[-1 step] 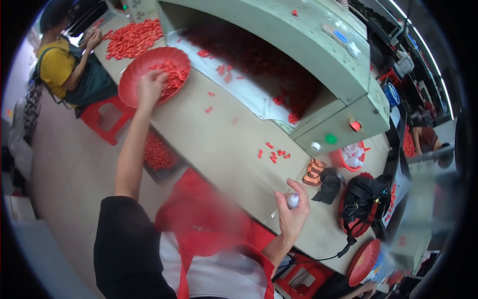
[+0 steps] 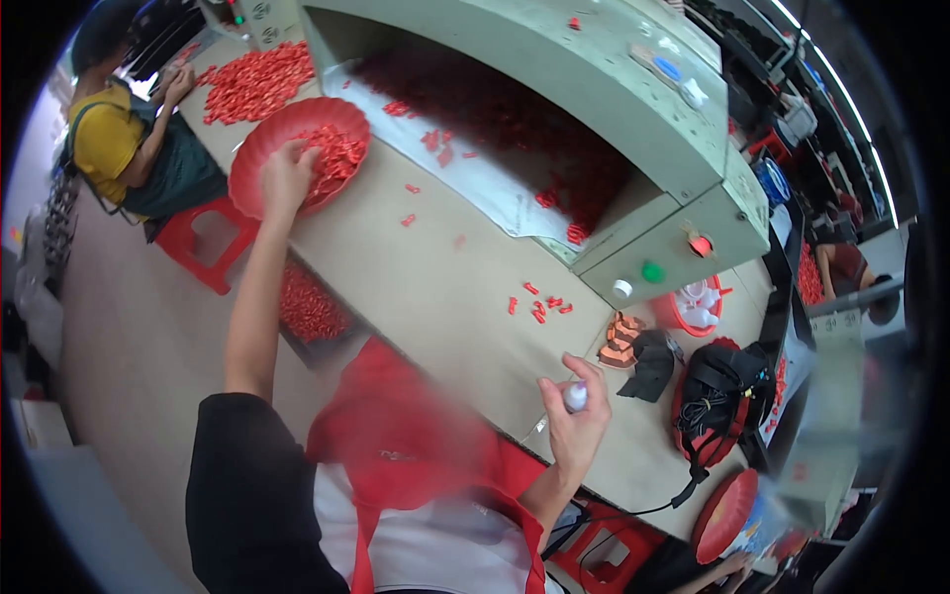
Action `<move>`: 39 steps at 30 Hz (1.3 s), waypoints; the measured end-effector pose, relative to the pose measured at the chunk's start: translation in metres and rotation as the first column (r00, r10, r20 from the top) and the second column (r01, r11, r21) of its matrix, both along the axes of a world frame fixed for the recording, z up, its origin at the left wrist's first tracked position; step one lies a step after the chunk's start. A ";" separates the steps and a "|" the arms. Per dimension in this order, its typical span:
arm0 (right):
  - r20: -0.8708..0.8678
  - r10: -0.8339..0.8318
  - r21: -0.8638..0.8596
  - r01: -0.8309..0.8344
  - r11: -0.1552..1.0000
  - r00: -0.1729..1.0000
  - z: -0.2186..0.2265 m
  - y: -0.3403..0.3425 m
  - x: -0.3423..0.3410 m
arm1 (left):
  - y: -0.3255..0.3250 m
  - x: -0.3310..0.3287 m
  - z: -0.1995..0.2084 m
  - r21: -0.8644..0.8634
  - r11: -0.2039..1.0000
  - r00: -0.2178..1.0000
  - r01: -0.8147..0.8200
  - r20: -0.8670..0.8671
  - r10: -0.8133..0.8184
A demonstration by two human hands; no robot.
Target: The person assembles small plastic toy figures by applying glue from a bottle to individual parts and attaching them together by hand.
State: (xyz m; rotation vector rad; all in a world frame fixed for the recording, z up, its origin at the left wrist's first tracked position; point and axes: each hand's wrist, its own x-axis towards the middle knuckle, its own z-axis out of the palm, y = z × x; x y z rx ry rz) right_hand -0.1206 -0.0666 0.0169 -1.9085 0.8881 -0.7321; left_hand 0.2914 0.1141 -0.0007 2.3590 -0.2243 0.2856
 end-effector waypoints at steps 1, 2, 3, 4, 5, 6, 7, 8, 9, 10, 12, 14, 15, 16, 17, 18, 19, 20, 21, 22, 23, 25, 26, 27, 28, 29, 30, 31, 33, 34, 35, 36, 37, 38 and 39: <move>0.014 0.050 0.014 -0.051 0.999 0.999 -0.002 0.001 0.005 | -0.002 0.001 -0.001 0.143 0.988 0.972 -0.063 0.235 0.028; 0.015 0.030 0.009 -0.030 1.000 0.999 -0.005 -0.002 0.006 | -0.007 0.003 -0.001 0.258 0.953 0.887 -0.159 0.461 0.023; -0.008 0.037 -0.014 -0.037 0.999 0.999 -0.009 -0.003 0.005 | -0.020 0.000 0.000 0.257 0.956 0.889 -0.145 0.458 0.012; -0.033 0.045 -0.035 -0.046 0.998 0.998 -0.011 -0.003 0.004 | -0.043 -0.008 0.005 0.190 0.982 0.851 0.003 0.514 -0.102; -0.036 0.033 -0.037 -0.034 0.999 0.999 -0.010 -0.002 0.004 | -0.068 -0.017 0.008 0.129 0.979 0.792 0.157 0.575 -0.203; -0.033 0.047 -0.049 -0.048 0.998 0.998 -0.008 0.001 0.007 | -0.090 -0.016 0.000 0.119 0.959 0.834 0.258 0.474 -0.283; -0.031 0.058 -0.063 -0.059 0.996 0.998 -0.006 0.003 0.008 | -0.116 -0.011 -0.007 0.143 0.919 0.864 0.367 0.314 -0.394; -0.035 0.051 -0.068 -0.054 0.996 0.998 -0.005 0.005 0.007 | -0.143 -0.010 -0.012 0.158 0.920 0.893 0.358 0.230 -0.387; -0.032 0.054 -0.051 -0.056 0.997 0.998 -0.003 0.008 0.004 | -0.163 -0.008 -0.016 0.205 0.919 0.906 0.336 0.198 -0.375; -0.027 0.058 -0.036 -0.059 0.998 0.998 -0.002 0.009 0.001 | -0.173 -0.001 -0.018 0.198 0.919 0.905 0.339 0.199 -0.377; -0.021 0.032 -0.024 -0.032 0.999 0.999 -0.007 0.009 -0.010 | -0.189 0.006 -0.019 0.372 0.859 0.929 0.352 -0.030 -0.368; -0.014 0.001 -0.006 -0.001 1.000 1.000 -0.005 0.009 -0.017 | -0.187 0.009 -0.024 0.366 0.868 0.925 0.336 0.043 -0.377; 0.002 -0.059 0.065 0.059 0.996 0.998 -0.003 0.008 -0.019 | -0.186 -0.001 -0.016 0.356 0.872 0.905 0.336 0.134 -0.403; 0.015 -0.120 0.137 0.117 0.984 0.993 -0.003 0.007 -0.020 | -0.186 -0.013 -0.008 0.344 0.876 0.877 0.338 0.222 -0.425; 0.008 -0.168 0.150 0.165 0.975 0.986 -0.004 0.005 -0.019 | -0.186 -0.039 0.010 -0.134 0.795 0.800 0.591 -0.031 -0.600; 0.066 -0.166 0.210 0.149 0.966 0.984 -0.005 0.003 -0.017 | -0.173 -0.072 0.028 -0.612 0.562 0.587 0.557 -0.189 -0.787; 0.125 -0.172 0.267 0.134 0.954 0.977 -0.005 0.003 -0.016 | -0.162 -0.105 0.032 -0.864 0.327 0.371 0.383 -0.180 -0.911; 0.121 -0.206 0.274 0.167 0.947 0.971 -0.004 0.005 -0.014 | -0.147 -0.140 0.034 -0.990 0.103 0.173 0.096 -0.085 -0.981; 0.183 -0.179 0.287 0.122 0.950 0.967 -0.002 0.006 -0.005 | -0.135 -0.170 0.031 -0.994 0.107 0.085 -0.019 -0.109 -0.990; 0.240 -0.160 0.294 0.085 0.952 0.958 0.001 0.006 0.001 | -0.128 -0.195 0.026 -0.983 0.125 -0.012 -0.136 -0.124 -0.992; 0.231 -0.187 0.299 0.113 0.947 0.955 0.005 0.006 0.003 | -0.122 -0.214 0.020 -0.963 0.167 -0.078 -0.212 -0.153 -0.985; 0.513 -0.089 0.432 -0.168 0.886 0.854 0.016 0.009 0.002 | -0.117 -0.244 0.009 -0.930 0.227 -0.182 -0.290 -0.180 -0.967; 0.502 -0.117 0.437 -0.135 0.889 0.857 0.021 0.009 -0.002 | -0.117 -0.256 0.006 -0.947 0.236 -0.209 -0.217 -0.191 -0.959; 0.593 -0.140 0.487 -0.215 0.846 0.793 0.024 0.008 -0.005 | -0.117 -0.265 0.004 -0.961 0.237 -0.230 -0.141 -0.201 -0.952; 0.677 -0.169 0.519 -0.302 0.800 0.716 0.026 0.007 -0.009 | -0.116 -0.272 0.004 -0.960 0.241 -0.255 -0.144 -0.199 -0.946; 0.678 -0.174 0.514 -0.291 0.807 0.714 0.025 0.007 -0.014 | -0.116 -0.277 0.006 -0.974 0.226 -0.205 -0.006 -0.220 -0.954; 0.675 -0.187 0.515 -0.275 0.812 0.713 0.025 0.006 -0.016 | -0.116 -0.279 0.008 -0.968 0.212 -0.148 0.137 -0.231 -0.962; 0.657 -0.170 0.529 -0.288 0.798 0.734 0.024 0.006 -0.017 | -0.117 -0.280 0.010 -0.968 0.209 -0.163 0.138 -0.230 -0.959; 0.640 -0.153 0.542 -0.302 0.784 0.753 0.027 0.006 -0.020 | -0.118 -0.277 0.013 -0.950 0.284 -0.262 -0.133 -0.243 -0.934; 0.580 -0.108 0.480 -0.231 0.846 0.808 0.031 0.005 -0.023 | -0.118 -0.276 0.011 -0.950 0.283 -0.262 -0.132 -0.242 -0.934; 0.510 -0.071 0.406 -0.167 0.899 0.857 0.034 0.005 -0.024 | -0.117 -0.276 0.007 -0.893 0.338 -0.309 -0.296 -0.245 -0.919; 0.510 -0.069 0.407 -0.170 0.897 0.857 0.034 0.004 -0.025 | -0.116 -0.276 0.004 -0.804 0.389 -0.354 -0.449 -0.240 -0.904; 0.484 -0.084 0.427 -0.152 0.892 0.871 0.033 0.003 -0.025 | -0.115 -0.277 0.004 -0.804 0.389 -0.351 -0.450 -0.241 -0.905; 0.458 -0.097 0.446 -0.134 0.885 0.884 0.032 0.002 -0.024 | -0.113 -0.278 0.007 -0.811 0.414 -0.359 -0.414 -0.272 -0.893; 0.457 -0.094 0.446 -0.136 0.885 0.885 0.033 0.004 -0.021 | -0.113 -0.279 0.011 -0.816 0.437 -0.367 -0.379 -0.301 -0.880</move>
